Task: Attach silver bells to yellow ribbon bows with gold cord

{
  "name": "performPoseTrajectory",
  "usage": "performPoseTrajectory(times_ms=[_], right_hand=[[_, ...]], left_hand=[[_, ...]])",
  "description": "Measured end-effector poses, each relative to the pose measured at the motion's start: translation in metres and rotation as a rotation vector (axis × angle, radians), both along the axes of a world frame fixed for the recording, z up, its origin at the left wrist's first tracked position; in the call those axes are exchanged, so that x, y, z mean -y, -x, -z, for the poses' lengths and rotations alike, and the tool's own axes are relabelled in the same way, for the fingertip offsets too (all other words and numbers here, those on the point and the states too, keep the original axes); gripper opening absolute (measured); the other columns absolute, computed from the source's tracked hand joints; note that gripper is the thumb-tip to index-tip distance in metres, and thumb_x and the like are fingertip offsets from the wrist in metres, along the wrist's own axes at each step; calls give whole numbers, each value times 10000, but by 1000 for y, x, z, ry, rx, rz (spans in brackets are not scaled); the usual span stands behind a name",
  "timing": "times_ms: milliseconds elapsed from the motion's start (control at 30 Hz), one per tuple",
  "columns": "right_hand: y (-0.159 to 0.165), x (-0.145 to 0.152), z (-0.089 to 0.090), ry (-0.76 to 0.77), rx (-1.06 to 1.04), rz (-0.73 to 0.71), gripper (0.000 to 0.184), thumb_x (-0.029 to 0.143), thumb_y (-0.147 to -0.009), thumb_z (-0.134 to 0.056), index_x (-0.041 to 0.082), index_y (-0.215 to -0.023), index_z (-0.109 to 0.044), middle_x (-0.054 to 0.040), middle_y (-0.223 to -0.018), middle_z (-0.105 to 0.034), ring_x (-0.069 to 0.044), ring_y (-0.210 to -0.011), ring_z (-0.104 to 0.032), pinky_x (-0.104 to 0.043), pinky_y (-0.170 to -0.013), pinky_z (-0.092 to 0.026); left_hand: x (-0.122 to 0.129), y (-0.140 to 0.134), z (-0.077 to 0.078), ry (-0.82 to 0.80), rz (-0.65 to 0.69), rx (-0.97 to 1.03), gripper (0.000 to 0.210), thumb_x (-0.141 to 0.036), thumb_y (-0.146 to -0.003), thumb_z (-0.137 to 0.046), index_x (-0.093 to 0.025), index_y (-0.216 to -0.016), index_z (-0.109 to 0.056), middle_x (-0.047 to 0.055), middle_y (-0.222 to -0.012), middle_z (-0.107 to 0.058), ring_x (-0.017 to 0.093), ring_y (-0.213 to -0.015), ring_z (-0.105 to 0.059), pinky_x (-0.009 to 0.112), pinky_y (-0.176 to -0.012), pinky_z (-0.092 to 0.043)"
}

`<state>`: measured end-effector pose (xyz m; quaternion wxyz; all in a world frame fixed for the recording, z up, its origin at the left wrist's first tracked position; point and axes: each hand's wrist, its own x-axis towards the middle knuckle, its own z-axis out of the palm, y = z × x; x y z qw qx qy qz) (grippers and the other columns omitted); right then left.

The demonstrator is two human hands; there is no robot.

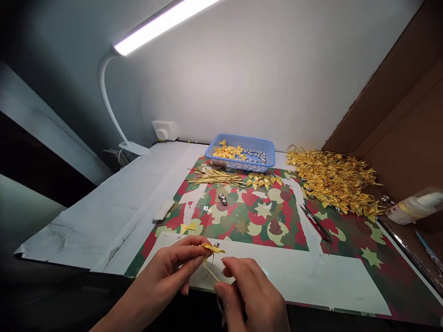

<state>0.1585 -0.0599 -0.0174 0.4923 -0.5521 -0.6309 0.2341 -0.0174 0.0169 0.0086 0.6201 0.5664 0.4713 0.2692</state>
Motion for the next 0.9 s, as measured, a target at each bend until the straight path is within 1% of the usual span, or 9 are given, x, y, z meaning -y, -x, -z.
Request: performPoseTrajectory(times_ms=[133, 233, 333, 400, 467, 600, 700, 800, 900], right_hand=[[-14, -2, 13, 30, 268, -93, 211, 237, -1000, -431, 227, -962, -638, -15, -790, -636, -137, -614, -615, -224, -576, -473], [-16, -5, 25, 76, 444, -201, 271, 159, -962, -406, 225, -797, -610, 0, -703, -602, -136, -566, -609, -223, -525, -440], [-15, -7, 29, 86, 508, -288, 222, 88, -891, -462, 230, -754, -565, 22, -680, -596, -126, -540, -602, -208, -498, -413], [-15, -8, 26, 65, 457, -348, 195, 84, -879, -498, 229, -765, -559, 25, -701, -617, -119, -563, -613, -193, -513, -421], [-14, -8, 19, 56, 333, -387, 165, 89, -864, -530, 226, -780, -565, 29, -713, -625, -111, -587, -613, -178, -541, -432], [-4, -10, -1, 126, 8, -269, 150, 144, -876, -546, 214, -749, -582, 37, -657, -562, -95, -556, -545, -172, -502, -396], [12, -12, -6, 128, -166, -152, 203, 217, -933, -515, 202, -761, -621, 21, -646, -549, -103, -549, -536, -186, -490, -405], [28, -12, 2, 31, -227, -107, 184, 206, -941, -520, 207, -809, -648, 5, -690, -605, -111, -602, -588, -184, -585, -489], [39, -11, 13, -125, -217, -120, 175, 168, -940, -516, 217, -861, -664, -22, -797, -667, -134, -748, -663, -211, -770, -547]], left_hand=[[1, 1, -5, -49, 37, -73, 394, -500, -914, -566, -178, -843, -783, 70, -1130, -622, 90, -564, -556, 190, -431, -447], [-1, 2, -12, 26, 16, -85, 514, -570, -939, -474, -169, -851, -784, 72, -1189, -643, 31, -444, -491, 206, -453, -451], [-3, 2, -16, 153, -8, -42, 447, -545, -921, -543, -185, -868, -802, 70, -1219, -651, 122, -688, -634, 229, -639, -543], [-3, 1, -15, 145, -25, -3, 403, -522, -908, -580, -192, -851, -803, 68, -1167, -663, 215, -954, -643, 272, -807, -555], [-1, 0, -10, 83, -18, 11, 400, -517, -909, -579, -194, -809, -792, 63, -1099, -663, 250, -1041, -616, 301, -886, -530], [6, -6, -1, -78, 44, -46, 437, -501, -958, -489, -193, -768, -733, 53, -981, -647, 233, -913, -613, 306, -819, -499], [11, -10, -2, -143, 85, -91, 496, -510, -993, -383, -194, -754, -682, 45, -912, -636, 219, -835, -598, 317, -776, -470], [15, -12, -7, 21, 65, 29, 487, -594, -959, -394, -206, -860, -672, 23, -823, -641, 219, -808, -583, 323, -766, -462], [16, -11, -10, 272, 13, 169, 426, -583, -912, -526, -196, -881, -703, 10, -784, -647, 205, -830, -576, 295, -787, -453]])
